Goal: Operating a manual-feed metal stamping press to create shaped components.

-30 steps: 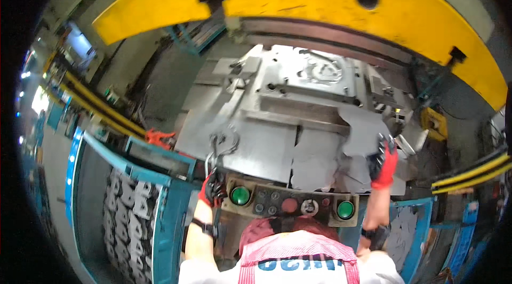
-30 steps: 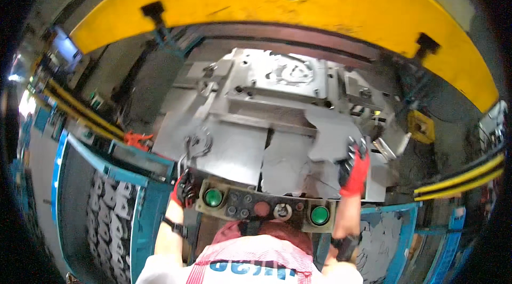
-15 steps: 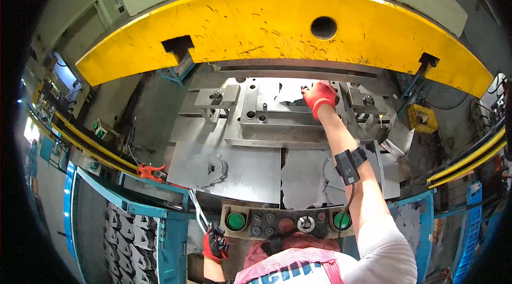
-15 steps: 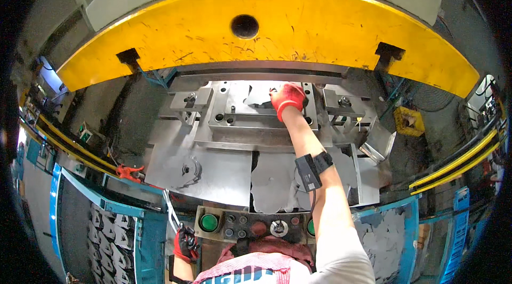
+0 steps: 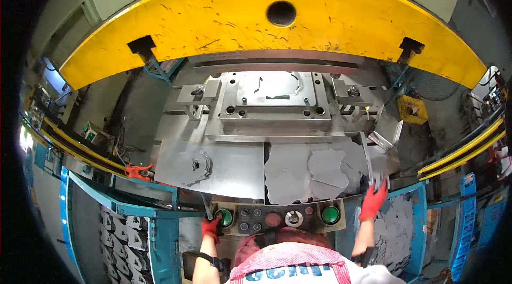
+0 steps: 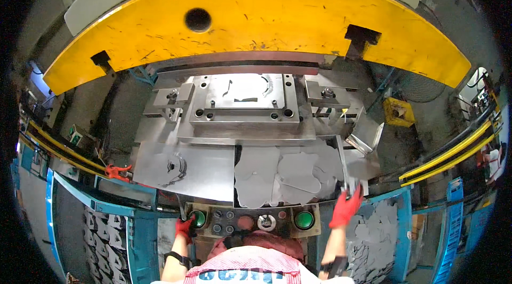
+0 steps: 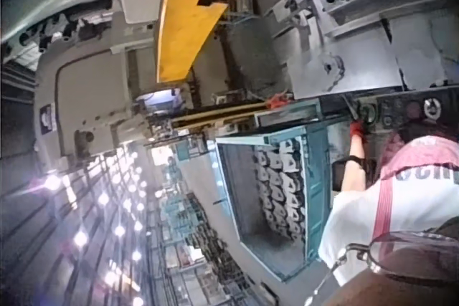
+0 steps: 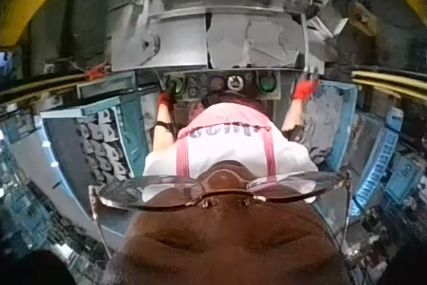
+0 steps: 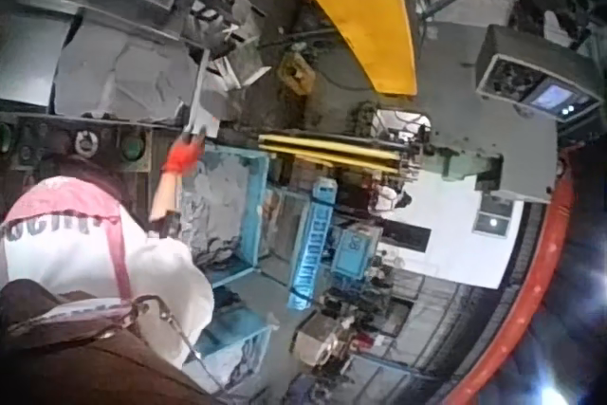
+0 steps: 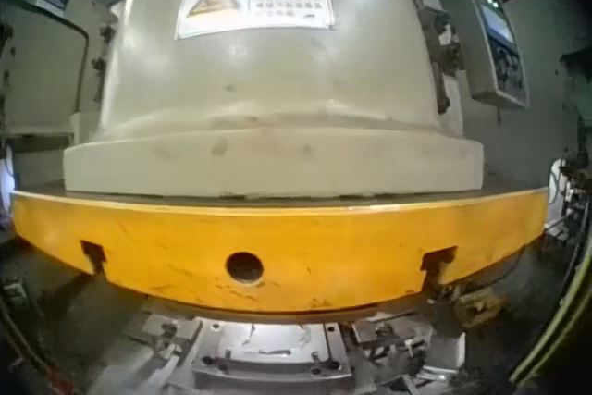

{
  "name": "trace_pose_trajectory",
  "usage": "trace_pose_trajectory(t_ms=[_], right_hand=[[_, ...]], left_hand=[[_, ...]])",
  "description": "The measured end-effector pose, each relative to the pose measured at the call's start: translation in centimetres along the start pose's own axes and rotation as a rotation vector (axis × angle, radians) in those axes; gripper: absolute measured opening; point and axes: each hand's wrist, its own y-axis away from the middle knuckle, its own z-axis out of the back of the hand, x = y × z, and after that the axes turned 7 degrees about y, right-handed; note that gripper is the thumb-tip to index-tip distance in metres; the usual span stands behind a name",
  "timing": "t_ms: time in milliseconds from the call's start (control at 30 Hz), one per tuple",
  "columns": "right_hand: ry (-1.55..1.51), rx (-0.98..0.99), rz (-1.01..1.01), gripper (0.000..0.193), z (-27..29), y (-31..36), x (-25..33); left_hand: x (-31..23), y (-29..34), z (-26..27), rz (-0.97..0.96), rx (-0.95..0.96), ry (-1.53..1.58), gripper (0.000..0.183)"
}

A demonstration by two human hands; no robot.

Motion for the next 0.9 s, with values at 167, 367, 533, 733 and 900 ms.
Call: trace_pose_trajectory(t_ms=[167,367,533,733,900], right_hand=[[-0.134,0.564,-0.392,0.055,-5.8,10.0,-13.8],[-0.504,0.838,-0.426,0.063,-12.1,14.3,-15.9],[-0.340,0.747,-0.386,0.053,-11.4,14.0,-14.5],[-0.436,0.813,-0.471,0.060,-7.6,12.2,-9.3],[-0.334,0.795,-0.453,0.056,-6.6,12.3,-8.5]], left_hand=[[-0.1,-1.3,0.8,0.191,-0.068,-0.259,0.082],[-2.4,0.8,-1.0,0.280,-0.084,-0.226,0.074],[-2.3,1.1,-1.0,0.234,-0.158,-0.248,0.070],[-2.4,1.4,-0.7,0.234,-0.056,-0.191,0.073],[0.8,-2.2,0.7,0.201,-0.072,-0.175,0.060]])
